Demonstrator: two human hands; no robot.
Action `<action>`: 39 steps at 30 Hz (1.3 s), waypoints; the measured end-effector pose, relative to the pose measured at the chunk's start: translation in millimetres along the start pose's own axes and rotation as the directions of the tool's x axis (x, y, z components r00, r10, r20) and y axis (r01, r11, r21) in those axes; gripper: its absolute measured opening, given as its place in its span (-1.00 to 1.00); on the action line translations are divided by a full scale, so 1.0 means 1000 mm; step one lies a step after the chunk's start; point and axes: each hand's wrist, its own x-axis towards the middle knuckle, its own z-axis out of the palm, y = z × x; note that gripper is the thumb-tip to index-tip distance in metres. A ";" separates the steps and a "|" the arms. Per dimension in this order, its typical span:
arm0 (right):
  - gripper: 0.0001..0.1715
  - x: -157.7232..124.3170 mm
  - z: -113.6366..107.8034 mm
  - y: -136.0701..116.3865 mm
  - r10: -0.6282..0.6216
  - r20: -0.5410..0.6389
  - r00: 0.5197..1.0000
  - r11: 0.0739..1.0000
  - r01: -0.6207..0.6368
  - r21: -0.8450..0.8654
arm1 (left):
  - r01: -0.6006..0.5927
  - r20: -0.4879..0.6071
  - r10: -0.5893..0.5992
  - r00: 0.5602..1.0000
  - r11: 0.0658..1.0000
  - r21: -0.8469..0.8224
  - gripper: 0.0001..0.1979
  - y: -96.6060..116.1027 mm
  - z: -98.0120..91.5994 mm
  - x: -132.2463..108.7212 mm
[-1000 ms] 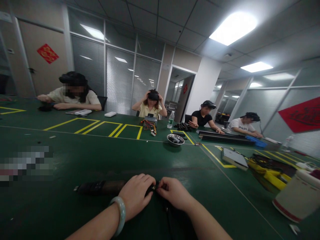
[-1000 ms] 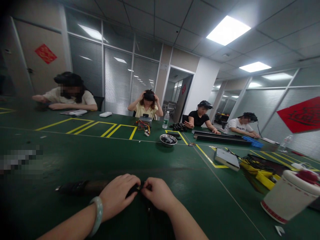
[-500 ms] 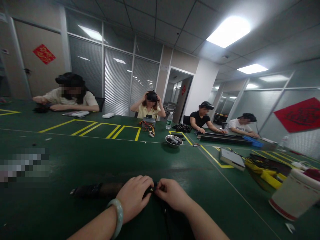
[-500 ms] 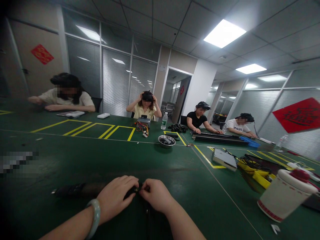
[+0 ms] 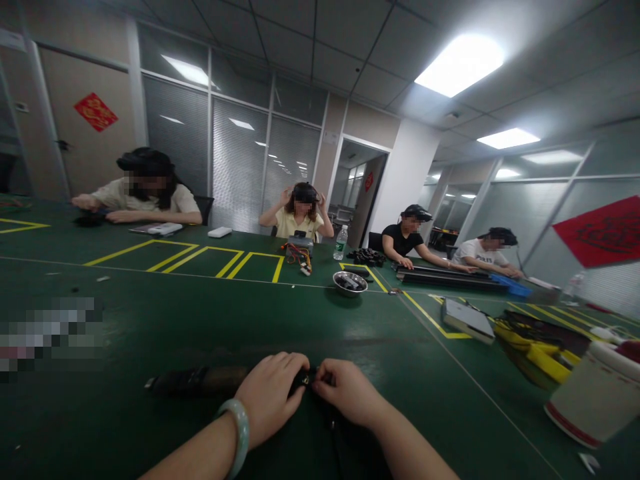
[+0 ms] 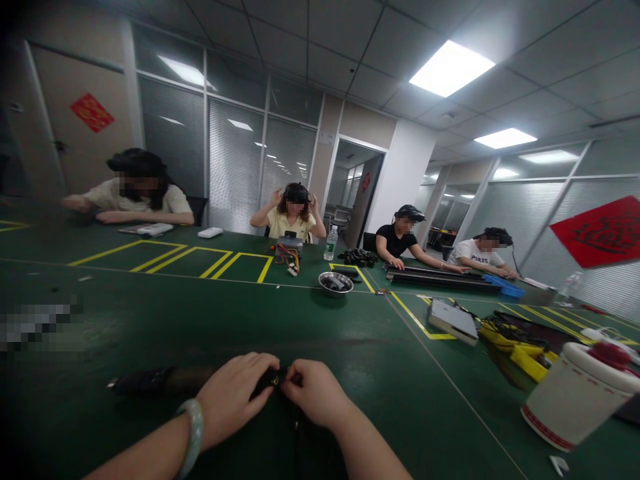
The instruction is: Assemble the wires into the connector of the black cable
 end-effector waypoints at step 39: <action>-0.92 0.001 0.001 0.001 -0.005 -0.008 1.000 1.000 0.005 0.016 | -0.034 -0.009 0.034 0.999 0.999 0.006 -0.79 -0.002 0.003 0.001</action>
